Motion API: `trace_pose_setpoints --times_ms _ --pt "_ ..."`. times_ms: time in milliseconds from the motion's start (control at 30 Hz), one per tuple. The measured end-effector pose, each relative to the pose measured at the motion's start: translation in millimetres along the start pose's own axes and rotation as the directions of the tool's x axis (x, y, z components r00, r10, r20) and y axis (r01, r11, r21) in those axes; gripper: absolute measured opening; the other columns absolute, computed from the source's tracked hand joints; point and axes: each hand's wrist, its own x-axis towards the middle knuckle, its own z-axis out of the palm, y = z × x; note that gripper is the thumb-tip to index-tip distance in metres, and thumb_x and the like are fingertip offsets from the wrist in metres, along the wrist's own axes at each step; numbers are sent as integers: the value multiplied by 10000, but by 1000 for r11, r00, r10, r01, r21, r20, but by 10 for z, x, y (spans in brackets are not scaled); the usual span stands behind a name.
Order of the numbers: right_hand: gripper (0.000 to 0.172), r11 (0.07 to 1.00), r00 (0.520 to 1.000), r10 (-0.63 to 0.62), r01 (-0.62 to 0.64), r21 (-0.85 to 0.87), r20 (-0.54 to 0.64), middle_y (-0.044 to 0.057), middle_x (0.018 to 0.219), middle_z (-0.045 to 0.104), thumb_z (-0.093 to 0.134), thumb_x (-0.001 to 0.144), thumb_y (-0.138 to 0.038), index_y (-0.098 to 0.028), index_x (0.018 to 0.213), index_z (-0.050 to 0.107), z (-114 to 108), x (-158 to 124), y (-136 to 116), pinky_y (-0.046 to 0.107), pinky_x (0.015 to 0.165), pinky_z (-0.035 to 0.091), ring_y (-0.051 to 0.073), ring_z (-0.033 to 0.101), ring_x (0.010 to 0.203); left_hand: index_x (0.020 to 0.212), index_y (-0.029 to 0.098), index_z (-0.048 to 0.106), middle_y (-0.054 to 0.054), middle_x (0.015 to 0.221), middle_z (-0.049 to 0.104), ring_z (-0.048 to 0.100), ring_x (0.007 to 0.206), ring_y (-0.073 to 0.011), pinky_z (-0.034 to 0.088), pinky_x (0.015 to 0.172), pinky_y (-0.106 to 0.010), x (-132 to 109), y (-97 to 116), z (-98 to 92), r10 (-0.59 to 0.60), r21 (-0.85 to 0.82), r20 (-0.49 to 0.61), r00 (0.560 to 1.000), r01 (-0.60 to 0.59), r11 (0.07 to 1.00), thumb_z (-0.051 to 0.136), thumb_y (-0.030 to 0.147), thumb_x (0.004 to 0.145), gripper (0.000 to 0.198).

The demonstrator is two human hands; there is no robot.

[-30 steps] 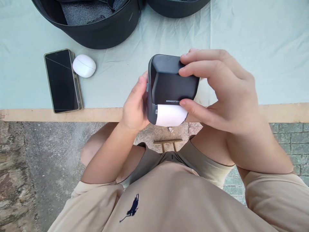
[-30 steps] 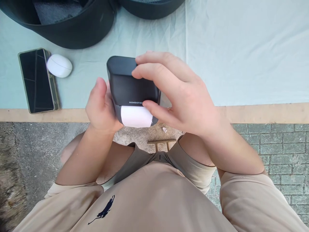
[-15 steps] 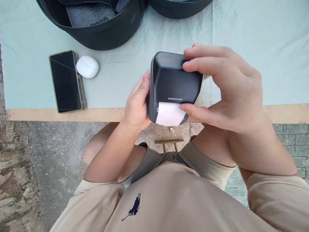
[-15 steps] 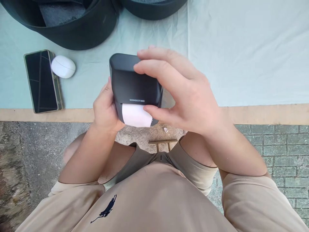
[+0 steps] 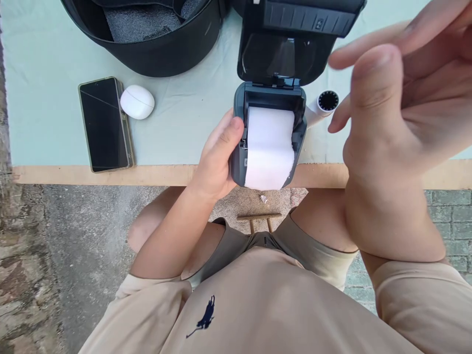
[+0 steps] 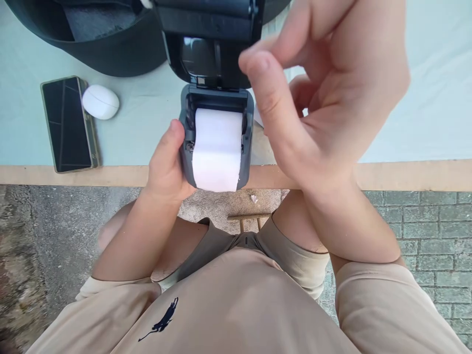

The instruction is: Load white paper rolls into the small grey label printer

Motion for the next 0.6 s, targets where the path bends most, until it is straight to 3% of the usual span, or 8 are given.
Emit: trace_pose_setpoints --times_ms 133,267,467,600 --pt "409 999 999 -28 29 -18 14 39 1007 685 499 899 -478 -280 1256 516 80 -58 -5 313 666 507 245 651 983 1095 233 603 -26 1038 681 570 1292 -249 547 983 -350 -11 26 50 -37 4 -45 998 37 999 501 453 927 295" --pt "369 995 998 -47 50 -82 43 28 915 698 538 878 -444 -271 1203 561 164 -50 -35 296 619 457 215 653 869 1174 240 582 -37 1101 668 603 1249 -229 561 957 -341 -26 49 53 -44 -5 -25 999 44 999 506 436 937 317" --pt "247 908 994 -6 52 -416 111 -5 722 678 609 797 -325 -274 1037 641 241 20 -77 291 497 218 150 530 561 1218 230 570 -44 1131 667 564 1291 -248 549 995 -351 -26 48 28 -58 93 -18 998 60 994 566 480 896 408" --pt "271 965 994 -72 90 -246 81 -27 775 685 641 795 -301 -278 1064 633 132 -21 -152 280 489 294 100 499 544 1162 231 591 -37 1123 680 563 1304 -253 554 979 -328 -31 40 57 -48 80 -40 998 51 996 563 507 891 388"
